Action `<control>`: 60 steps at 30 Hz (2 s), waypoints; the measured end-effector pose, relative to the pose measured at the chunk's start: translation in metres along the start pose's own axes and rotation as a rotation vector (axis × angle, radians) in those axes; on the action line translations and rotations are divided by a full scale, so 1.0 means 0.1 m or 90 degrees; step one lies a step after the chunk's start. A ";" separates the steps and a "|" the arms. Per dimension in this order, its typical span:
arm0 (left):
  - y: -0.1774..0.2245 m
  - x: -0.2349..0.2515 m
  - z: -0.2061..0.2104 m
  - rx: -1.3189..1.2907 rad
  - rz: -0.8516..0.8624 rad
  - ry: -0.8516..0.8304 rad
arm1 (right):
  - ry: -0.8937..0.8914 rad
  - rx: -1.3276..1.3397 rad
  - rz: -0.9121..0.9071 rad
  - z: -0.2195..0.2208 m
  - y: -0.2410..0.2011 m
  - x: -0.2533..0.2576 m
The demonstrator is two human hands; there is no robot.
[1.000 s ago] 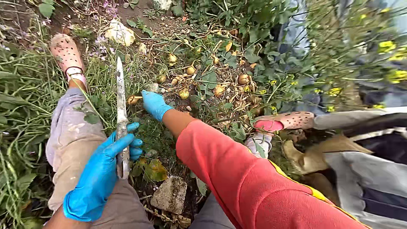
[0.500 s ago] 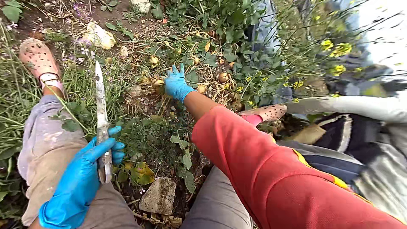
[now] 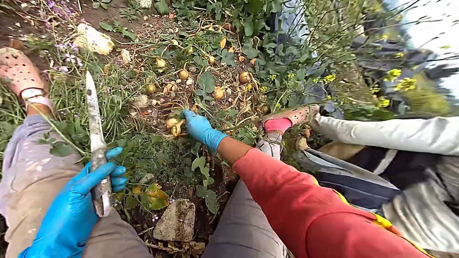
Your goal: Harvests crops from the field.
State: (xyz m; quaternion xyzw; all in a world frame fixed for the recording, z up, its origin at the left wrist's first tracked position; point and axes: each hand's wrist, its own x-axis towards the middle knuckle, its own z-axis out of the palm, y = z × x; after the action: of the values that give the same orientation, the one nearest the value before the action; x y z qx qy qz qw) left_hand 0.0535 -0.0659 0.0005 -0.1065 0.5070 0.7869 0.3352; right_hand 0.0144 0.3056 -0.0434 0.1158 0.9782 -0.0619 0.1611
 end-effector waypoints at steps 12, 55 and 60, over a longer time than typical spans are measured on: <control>-0.05 0.11 0.07 0.017 -0.020 0.043 | -0.049 -0.080 0.224 -0.21 -0.08 0.04; -0.54 0.22 0.20 0.332 -0.025 0.104 | 0.296 0.660 0.363 0.50 1.19 -2.40; -0.53 0.05 0.25 0.358 -0.019 0.081 | 0.385 0.695 0.412 0.29 1.53 -3.71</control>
State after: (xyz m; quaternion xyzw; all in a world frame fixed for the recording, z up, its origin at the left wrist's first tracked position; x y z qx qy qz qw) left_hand 0.0879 -0.0280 -0.0285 -0.0660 0.7236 0.6023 0.3305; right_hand 0.4026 0.3719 0.0382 0.4778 0.7253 -0.4583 -0.1889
